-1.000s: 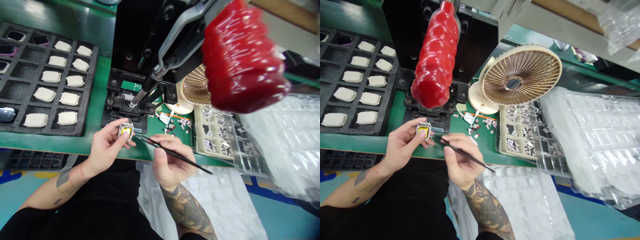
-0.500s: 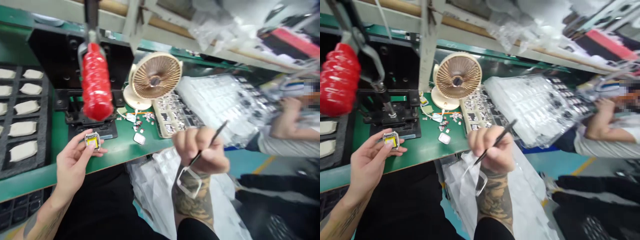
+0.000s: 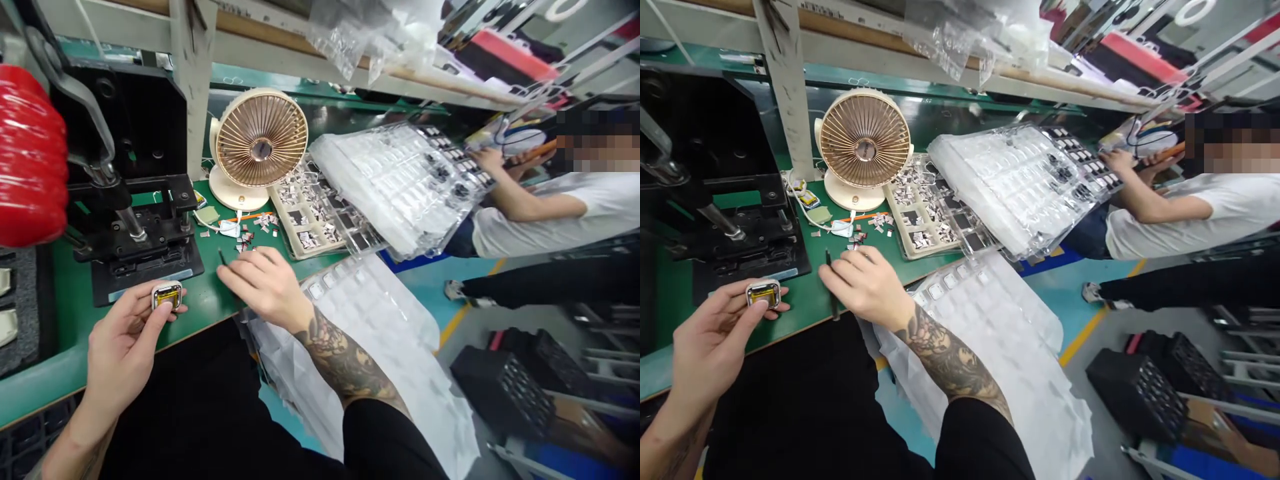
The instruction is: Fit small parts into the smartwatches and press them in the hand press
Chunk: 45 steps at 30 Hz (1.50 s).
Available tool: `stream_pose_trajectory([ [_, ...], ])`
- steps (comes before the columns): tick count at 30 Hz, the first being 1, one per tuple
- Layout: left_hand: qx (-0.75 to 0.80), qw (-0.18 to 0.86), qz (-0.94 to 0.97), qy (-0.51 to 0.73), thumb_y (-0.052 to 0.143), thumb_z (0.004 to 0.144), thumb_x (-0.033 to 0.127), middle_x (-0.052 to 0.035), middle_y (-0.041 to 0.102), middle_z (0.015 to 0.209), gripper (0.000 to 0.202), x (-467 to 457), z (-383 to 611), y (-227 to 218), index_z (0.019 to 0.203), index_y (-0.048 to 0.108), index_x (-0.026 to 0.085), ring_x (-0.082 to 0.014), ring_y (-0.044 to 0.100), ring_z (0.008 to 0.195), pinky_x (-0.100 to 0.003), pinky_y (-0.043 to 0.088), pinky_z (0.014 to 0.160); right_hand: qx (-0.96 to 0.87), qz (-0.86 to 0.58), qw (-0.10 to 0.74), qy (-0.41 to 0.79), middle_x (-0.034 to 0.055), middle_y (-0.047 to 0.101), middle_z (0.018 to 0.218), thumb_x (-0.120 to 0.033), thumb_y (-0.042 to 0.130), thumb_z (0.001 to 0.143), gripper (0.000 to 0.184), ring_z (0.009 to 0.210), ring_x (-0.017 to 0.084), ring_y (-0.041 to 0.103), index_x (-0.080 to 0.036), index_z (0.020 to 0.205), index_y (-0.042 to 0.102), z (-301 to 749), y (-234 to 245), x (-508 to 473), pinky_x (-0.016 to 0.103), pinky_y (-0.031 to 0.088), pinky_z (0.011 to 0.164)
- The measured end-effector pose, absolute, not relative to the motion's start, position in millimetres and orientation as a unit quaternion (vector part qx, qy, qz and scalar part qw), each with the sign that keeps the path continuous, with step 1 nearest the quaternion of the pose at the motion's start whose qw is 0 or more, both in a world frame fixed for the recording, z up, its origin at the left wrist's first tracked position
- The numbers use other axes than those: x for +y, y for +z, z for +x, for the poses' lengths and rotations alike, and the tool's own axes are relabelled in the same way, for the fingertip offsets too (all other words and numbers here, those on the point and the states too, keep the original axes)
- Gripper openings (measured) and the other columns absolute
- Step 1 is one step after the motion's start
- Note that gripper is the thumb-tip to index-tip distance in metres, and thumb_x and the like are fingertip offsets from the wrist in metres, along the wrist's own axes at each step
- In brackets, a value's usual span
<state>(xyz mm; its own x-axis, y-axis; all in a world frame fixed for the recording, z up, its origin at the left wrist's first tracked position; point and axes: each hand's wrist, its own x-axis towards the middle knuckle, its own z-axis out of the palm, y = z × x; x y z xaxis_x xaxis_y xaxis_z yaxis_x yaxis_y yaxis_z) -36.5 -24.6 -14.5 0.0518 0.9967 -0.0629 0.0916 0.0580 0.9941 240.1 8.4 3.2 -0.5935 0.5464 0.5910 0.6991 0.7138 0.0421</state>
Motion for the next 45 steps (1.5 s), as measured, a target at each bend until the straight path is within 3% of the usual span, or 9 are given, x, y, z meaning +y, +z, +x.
stream_pose_trajectory([
  [4,0.527,0.492,0.530,0.446,0.082,0.107,0.048,-0.0087,0.089,0.124,0.037,-25.5,-38.4,-12.9,0.134,0.078,0.022,-0.0262,0.088,0.100,-0.037,0.074,0.088,-0.905,-0.375,0.153,-0.130,0.0069,0.080,0.105,-0.012,0.054,0.116,0.025,0.103,0.023,0.069,-0.020,0.132,0.072,226.7,-5.0,17.9,0.043,0.052,0.093],
  [7,0.525,0.493,0.529,0.449,0.082,0.108,0.046,-0.0077,0.089,0.124,0.036,-25.7,-37.8,-12.4,0.135,0.079,0.023,-0.0253,0.088,0.101,-0.036,0.074,0.088,-0.871,-0.446,0.165,-0.120,0.0094,0.082,0.113,-0.014,0.052,0.116,0.030,0.107,0.025,0.069,-0.020,0.139,0.071,257.4,4.4,22.4,0.043,0.051,0.092],
  [10,0.527,0.493,0.528,0.448,0.082,0.108,0.046,-0.0068,0.089,0.125,0.036,-26.6,-36.6,-11.7,0.136,0.078,0.023,-0.0242,0.088,0.102,-0.034,0.074,0.089,-0.787,-0.579,0.183,-0.107,0.0119,0.082,0.116,-0.017,0.056,0.113,0.026,0.107,0.028,0.071,-0.020,0.128,0.076,312.0,26.0,23.1,0.043,0.053,0.091],
  [18,0.527,0.490,0.533,0.445,0.084,0.105,0.047,-0.0068,0.089,0.126,0.044,-25.9,-37.3,-15.5,0.141,0.074,0.022,-0.0249,0.089,0.103,-0.032,0.075,0.090,-0.700,-0.709,0.083,-0.010,0.0113,0.082,0.106,-0.017,0.063,0.104,0.019,0.101,0.029,0.074,-0.021,0.112,0.080,377.7,44.3,29.4,0.040,0.055,0.093],
  [23,0.530,0.490,0.528,0.448,0.085,0.104,0.046,-0.0074,0.089,0.125,0.044,-25.8,-38.8,-18.9,0.140,0.073,0.023,-0.0249,0.090,0.100,-0.033,0.076,0.089,-0.669,-0.731,0.135,0.006,0.0105,0.082,0.100,-0.014,0.075,0.093,0.020,0.100,0.030,0.074,-0.021,0.111,0.078,366.5,24.8,36.3,0.042,0.056,0.096],
  [32,0.537,0.481,0.543,0.431,0.083,0.105,0.050,-0.0081,0.088,0.128,0.046,-26.3,-39.0,-16.7,0.142,0.072,0.025,-0.0287,0.089,0.107,-0.040,0.076,0.092,-0.650,-0.725,0.217,0.066,0.0004,0.080,0.088,-0.007,0.063,0.085,0.023,0.077,0.017,0.071,-0.022,0.099,0.073,369.1,13.2,35.5,0.029,0.056,0.079],
  [36,0.537,0.486,0.540,0.429,0.082,0.105,0.051,-0.0080,0.088,0.128,0.047,-26.4,-39.6,-17.8,0.144,0.071,0.025,-0.0285,0.089,0.105,-0.041,0.075,0.093,-0.647,-0.724,0.236,0.040,0.0053,0.081,0.096,-0.010,0.062,0.089,0.020,0.089,0.022,0.073,-0.021,0.100,0.074,371.9,21.7,31.5,0.035,0.056,0.089],
  [39,0.533,0.479,0.545,0.435,0.083,0.105,0.050,-0.0073,0.089,0.127,0.046,-26.2,-39.9,-19.1,0.142,0.072,0.026,-0.0272,0.089,0.104,-0.038,0.075,0.092,-0.656,-0.721,0.222,0.032,0.0073,0.083,0.102,-0.012,0.066,0.092,0.018,0.098,0.026,0.073,-0.022,0.104,0.075,374.1,28.8,30.5,0.040,0.054,0.096],
  [45,0.539,0.465,0.557,0.428,0.082,0.105,0.050,-0.0074,0.089,0.127,0.046,-26.5,-40.2,-20.4,0.143,0.072,0.026,-0.0283,0.089,0.107,-0.040,0.075,0.094,-0.669,-0.718,0.180,0.069,0.0043,0.081,0.097,-0.009,0.078,0.083,0.021,0.089,0.022,0.070,-0.022,0.099,0.075,369.2,23.8,38.7,0.035,0.051,0.088],
])
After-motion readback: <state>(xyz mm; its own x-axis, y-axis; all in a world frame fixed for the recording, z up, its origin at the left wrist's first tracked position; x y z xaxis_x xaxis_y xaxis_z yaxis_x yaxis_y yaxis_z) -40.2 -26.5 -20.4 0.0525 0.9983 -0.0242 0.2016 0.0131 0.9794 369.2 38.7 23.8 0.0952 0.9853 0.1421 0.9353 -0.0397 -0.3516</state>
